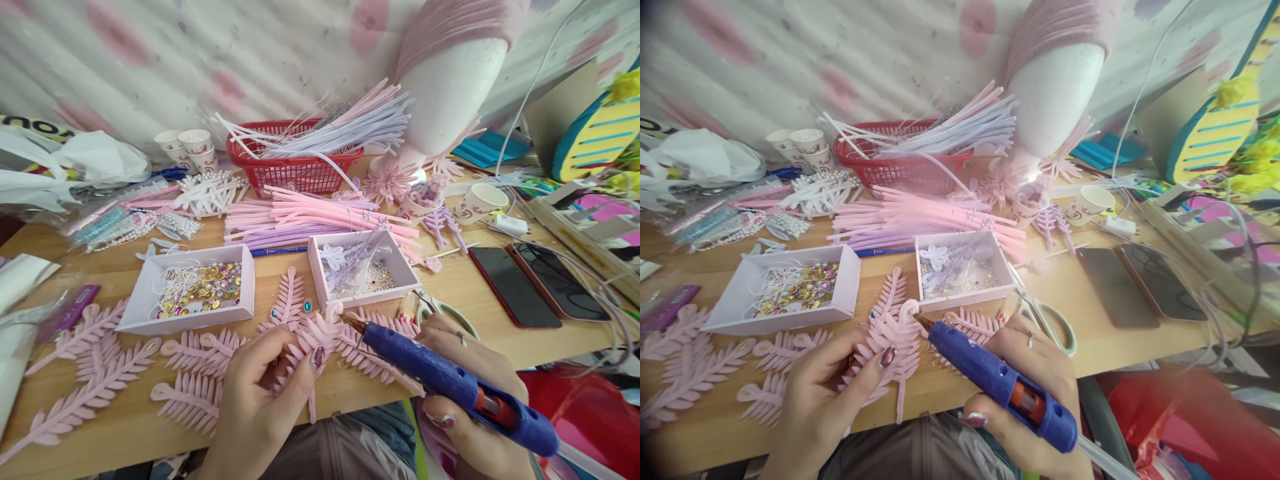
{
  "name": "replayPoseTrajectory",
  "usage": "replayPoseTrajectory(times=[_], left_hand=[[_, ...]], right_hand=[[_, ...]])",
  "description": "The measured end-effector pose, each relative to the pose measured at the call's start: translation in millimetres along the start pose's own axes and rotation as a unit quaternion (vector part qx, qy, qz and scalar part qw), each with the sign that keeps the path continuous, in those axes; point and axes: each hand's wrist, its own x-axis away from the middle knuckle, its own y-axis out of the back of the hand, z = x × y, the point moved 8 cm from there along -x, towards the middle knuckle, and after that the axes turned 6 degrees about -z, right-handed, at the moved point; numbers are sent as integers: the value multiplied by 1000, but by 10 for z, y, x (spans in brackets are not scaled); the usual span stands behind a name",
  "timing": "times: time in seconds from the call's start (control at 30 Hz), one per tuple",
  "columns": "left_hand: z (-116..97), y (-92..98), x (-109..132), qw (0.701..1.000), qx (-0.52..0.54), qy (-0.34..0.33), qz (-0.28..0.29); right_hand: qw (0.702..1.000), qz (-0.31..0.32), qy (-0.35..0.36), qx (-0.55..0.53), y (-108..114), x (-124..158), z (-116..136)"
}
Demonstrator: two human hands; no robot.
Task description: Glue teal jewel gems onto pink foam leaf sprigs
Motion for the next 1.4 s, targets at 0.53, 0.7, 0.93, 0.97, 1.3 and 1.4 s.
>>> replayPoseTrajectory(times=[0.53,0.7,0.93,0.97,1.3,1.4], left_hand=[[49,-14,18,1000,15,23,1],[104,-61,13,997,48,50,20],[193,-97,51,985,123,117,22],[217,-90,62,982,136,130,15],[300,-361,227,825,408,382,84],[246,-453,229,794,458,379,129]], right_hand=[[999,25,-34,-30,-87,-39,-2],[997,13,-62,-33,-68,-40,-60],[976,-70,-204,-29,8,174,-309],[959,-117,-259,-11,81,259,-390],[798,-313,-446,255,1261,558,-1067],[814,-254,-426,303,1385,484,-1207]])
